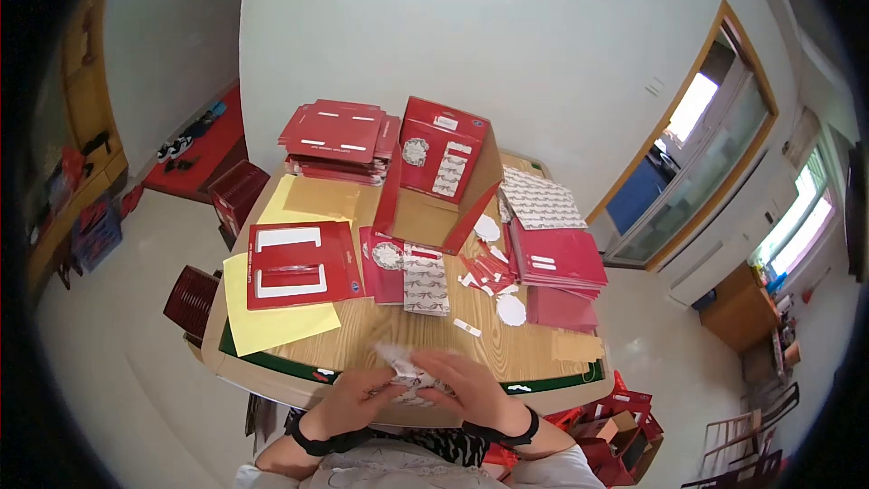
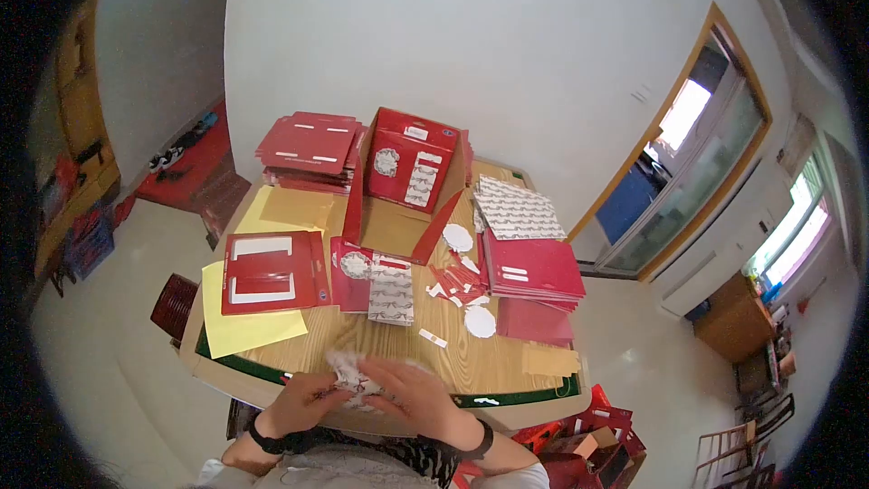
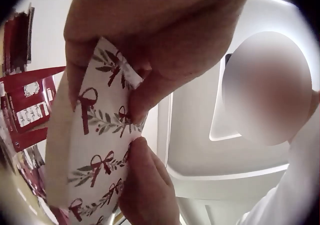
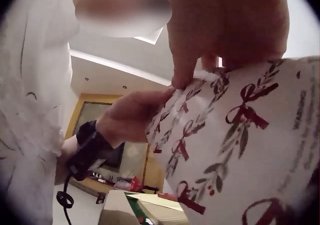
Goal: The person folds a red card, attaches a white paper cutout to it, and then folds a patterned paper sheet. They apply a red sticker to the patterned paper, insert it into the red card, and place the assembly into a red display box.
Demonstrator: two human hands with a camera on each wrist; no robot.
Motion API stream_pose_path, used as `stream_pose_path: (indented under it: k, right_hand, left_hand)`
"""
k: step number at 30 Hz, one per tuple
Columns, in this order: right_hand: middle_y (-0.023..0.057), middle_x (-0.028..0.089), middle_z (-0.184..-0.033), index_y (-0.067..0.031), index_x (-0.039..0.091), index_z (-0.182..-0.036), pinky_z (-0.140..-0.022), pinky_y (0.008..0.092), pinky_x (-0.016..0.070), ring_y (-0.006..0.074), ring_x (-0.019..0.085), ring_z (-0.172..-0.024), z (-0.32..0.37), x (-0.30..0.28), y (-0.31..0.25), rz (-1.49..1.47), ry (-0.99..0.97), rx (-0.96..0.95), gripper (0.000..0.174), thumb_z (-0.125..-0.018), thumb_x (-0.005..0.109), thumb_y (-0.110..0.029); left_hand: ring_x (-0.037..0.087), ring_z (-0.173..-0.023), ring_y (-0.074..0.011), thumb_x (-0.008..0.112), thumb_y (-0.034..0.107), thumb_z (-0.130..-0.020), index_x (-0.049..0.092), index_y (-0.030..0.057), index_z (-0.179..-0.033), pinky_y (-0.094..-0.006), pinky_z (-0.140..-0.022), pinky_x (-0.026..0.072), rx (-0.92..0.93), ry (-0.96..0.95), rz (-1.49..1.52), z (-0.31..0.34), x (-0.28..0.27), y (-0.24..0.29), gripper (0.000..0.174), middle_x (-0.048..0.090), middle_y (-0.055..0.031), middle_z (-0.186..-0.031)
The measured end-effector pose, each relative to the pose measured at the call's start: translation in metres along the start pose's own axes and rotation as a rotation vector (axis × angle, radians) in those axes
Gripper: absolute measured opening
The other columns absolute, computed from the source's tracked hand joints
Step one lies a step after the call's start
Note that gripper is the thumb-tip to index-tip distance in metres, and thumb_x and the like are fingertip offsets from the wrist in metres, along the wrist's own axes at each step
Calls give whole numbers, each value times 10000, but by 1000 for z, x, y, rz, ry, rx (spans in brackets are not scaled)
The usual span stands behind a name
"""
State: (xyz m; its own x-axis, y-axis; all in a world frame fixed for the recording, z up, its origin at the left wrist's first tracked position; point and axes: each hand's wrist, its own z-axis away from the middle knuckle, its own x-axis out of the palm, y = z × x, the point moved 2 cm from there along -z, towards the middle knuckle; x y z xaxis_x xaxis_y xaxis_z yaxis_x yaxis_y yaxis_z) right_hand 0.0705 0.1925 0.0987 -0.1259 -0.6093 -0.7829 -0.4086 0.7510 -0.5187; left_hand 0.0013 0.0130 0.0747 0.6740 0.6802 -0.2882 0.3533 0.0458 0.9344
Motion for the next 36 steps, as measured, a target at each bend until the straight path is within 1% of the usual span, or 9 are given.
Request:
stream_pose_path:
  k: [2, 5, 10, 13, 16, 17, 19, 22, 36]
  right_hand:
    - [157, 602, -934, -84, 492, -1194, -651, 366, 485, 313, 599, -818, 7, 8, 2, -92, -151, 110, 424, -817, 624, -226]
    - [137, 602, -771, -89, 496, -1170, -553, 381, 464, 311, 597, -669, 9, 13, 2, -86, -20, 4, 372, -841, 598, -227]
    - [154, 602, -775, -94, 487, -1156, -550, 399, 463, 339, 595, -676, 10, 21, 3, -115, -30, 52, 327, -868, 556, -234]
    - [158, 593, -719, -94, 480, -1135, -522, 419, 453, 353, 586, -631, 14, 23, 5, -68, -85, 108, 294, -878, 537, -226]
    - [160, 581, -668, -91, 473, -1111, -498, 436, 441, 360, 577, -595, 17, 18, 7, 4, -197, 169, 266, -880, 528, -211]
    - [160, 577, -653, -90, 470, -1104, -491, 441, 436, 362, 575, -585, 17, 18, 8, 27, -236, 185, 259, -880, 527, -206]
    - [164, 578, -663, -86, 482, -1072, -494, 442, 434, 361, 576, -592, 16, 21, 7, -30, -224, 125, 230, -879, 527, -202]
    - [169, 582, -685, -80, 496, -1051, -508, 431, 438, 359, 580, -618, 17, 26, 6, -112, -187, 76, 211, -878, 525, -197]
    - [167, 626, -855, -54, 561, -1072, -644, 350, 478, 324, 607, -751, 36, 10, 16, -196, -199, 245, 237, -837, 562, -74]
  left_hand:
    - [475, -525, -242, 607, 107, -819, 569, -23, -802, -313, -505, 377, 15, 1, -35, 0, 0, 8, 136, 495, -164, -616]
    - [495, -541, -269, 618, 110, -809, 577, -25, -789, -316, -511, 387, 15, 13, -68, 0, 0, 10, 142, 521, -164, -632]
    - [522, -554, -280, 637, 96, -791, 593, -20, -801, -319, -520, 407, 9, 89, -56, 0, 1, 16, 124, 535, -155, -630]
    - [496, -533, -166, 711, 140, -732, 604, -1, -772, -280, -507, 393, 45, 173, -75, 1, 4, 12, 181, 532, -97, -600]
    - [572, -641, -206, 740, 131, -690, 626, 24, -843, -294, -575, 441, 239, 484, -302, -5, -1, 20, 218, 594, -73, -698]
    - [583, -671, -213, 725, 123, -700, 635, 34, -854, -293, -592, 449, 260, 455, -287, -6, 0, 21, 200, 610, -73, -745]
    - [603, -731, -226, 696, 108, -718, 652, 53, -877, -292, -626, 465, 297, 401, -254, -6, 3, 21, 174, 641, -72, -839]
    - [613, -741, -222, 681, 92, -731, 655, 48, -887, -297, -636, 475, 243, 117, -144, 1, 7, 5, 164, 644, -75, -837]
    - [642, -727, -202, 657, -46, -711, 673, 15, -859, -273, -633, 501, 154, 244, -5, 8, -20, 5, 161, 668, -91, -823]
